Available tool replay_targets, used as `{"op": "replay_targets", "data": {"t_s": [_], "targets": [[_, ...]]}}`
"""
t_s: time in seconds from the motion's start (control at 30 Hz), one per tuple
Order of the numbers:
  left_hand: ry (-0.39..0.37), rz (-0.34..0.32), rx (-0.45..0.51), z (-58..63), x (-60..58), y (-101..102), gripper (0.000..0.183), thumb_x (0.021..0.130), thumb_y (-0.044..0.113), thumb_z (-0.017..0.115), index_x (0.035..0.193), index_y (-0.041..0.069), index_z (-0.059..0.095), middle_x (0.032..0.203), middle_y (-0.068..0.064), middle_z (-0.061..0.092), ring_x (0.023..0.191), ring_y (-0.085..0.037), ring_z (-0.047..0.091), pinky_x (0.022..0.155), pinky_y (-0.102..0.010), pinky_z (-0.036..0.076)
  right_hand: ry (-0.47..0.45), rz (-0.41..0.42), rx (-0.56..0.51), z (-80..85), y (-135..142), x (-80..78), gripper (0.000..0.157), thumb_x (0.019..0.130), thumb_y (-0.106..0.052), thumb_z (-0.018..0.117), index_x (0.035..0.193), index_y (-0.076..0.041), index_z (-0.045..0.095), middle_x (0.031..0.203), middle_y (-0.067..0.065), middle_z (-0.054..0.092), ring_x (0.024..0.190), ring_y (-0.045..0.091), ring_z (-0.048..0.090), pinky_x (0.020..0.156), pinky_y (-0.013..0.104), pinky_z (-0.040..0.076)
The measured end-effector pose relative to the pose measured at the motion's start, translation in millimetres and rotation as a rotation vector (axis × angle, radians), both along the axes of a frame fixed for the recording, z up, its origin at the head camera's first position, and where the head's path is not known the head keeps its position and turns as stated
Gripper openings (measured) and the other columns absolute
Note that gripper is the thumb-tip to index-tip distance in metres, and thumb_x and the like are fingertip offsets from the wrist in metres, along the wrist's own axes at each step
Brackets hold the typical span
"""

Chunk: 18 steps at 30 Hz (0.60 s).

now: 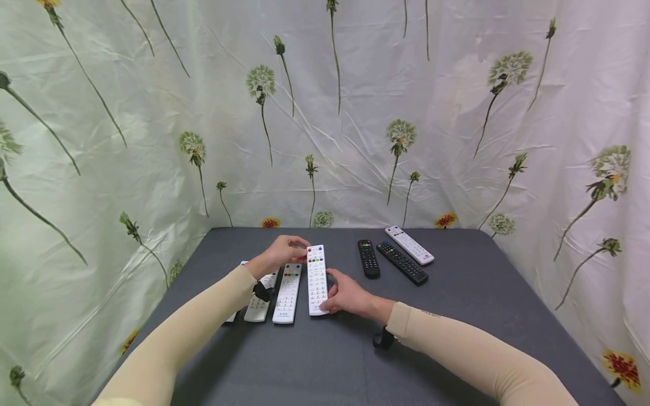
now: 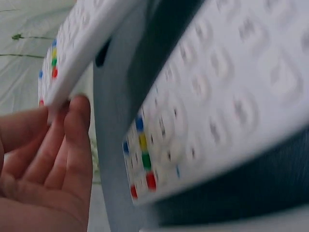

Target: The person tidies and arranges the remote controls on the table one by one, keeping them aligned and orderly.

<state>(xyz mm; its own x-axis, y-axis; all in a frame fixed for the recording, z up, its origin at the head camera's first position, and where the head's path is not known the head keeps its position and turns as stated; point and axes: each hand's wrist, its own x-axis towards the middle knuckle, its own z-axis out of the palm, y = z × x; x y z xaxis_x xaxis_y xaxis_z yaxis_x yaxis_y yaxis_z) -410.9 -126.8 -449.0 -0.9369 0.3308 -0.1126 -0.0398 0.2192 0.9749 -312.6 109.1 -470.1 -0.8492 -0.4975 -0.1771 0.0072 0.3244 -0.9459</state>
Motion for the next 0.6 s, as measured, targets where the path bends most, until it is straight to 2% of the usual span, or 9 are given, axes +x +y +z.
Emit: {"op": "replay_targets", "data": {"t_s": [0.1, 0.23, 0.4, 0.6], "targets": [[0.040, -0.078, -0.070, -0.8, -5.7, -3.8, 0.024, 0.098, 0.006, 0.065, 0.121, 0.002, 0.069, 0.102, -0.015, 0.072, 0.093, -0.028, 0.072, 0.084, -0.042, 0.057, 0.002, -0.004, -0.007, -2.4, -3.5, 4.0, 0.100, 0.081, 0.001, 0.080, 0.157, 0.001, 0.016, 0.095, 0.019, 0.061, 0.078, 0.023, 0.067, 0.072, 0.040, 0.059], [0.128, -0.142, -0.172, -0.7, -12.3, -7.0, 0.021, 0.099, 0.014, 0.064, 0.118, 0.007, 0.071, 0.097, -0.010, 0.073, 0.091, -0.026, 0.071, 0.080, -0.042, 0.056, 0.027, -0.029, 0.004, -4.2, -6.6, 5.9, 0.098, 0.081, 0.000, 0.080, 0.157, 0.002, 0.018, 0.093, 0.017, 0.062, 0.078, 0.023, 0.067, 0.070, 0.039, 0.059], [0.161, -0.171, -0.246, -1.4, -16.5, -8.9, 0.018, 0.098, 0.012, 0.065, 0.114, 0.006, 0.073, 0.098, -0.007, 0.073, 0.090, -0.024, 0.069, 0.081, -0.041, 0.054, 0.072, -0.060, 0.073, -6.1, -10.4, 8.3, 0.095, 0.081, -0.004, 0.081, 0.156, 0.003, 0.022, 0.092, 0.013, 0.062, 0.075, 0.020, 0.066, 0.067, 0.036, 0.058], [0.170, -0.209, -0.364, -8.4, -18.0, -8.2, 0.018, 0.097, 0.011, 0.067, 0.112, 0.005, 0.076, 0.105, -0.004, 0.072, 0.097, -0.018, 0.064, 0.086, -0.038, 0.052, 0.135, -0.043, 0.136, -7.9, -12.1, 14.4, 0.094, 0.082, -0.011, 0.083, 0.154, 0.005, 0.025, 0.091, 0.010, 0.061, 0.070, 0.017, 0.063, 0.063, 0.031, 0.054]]}}
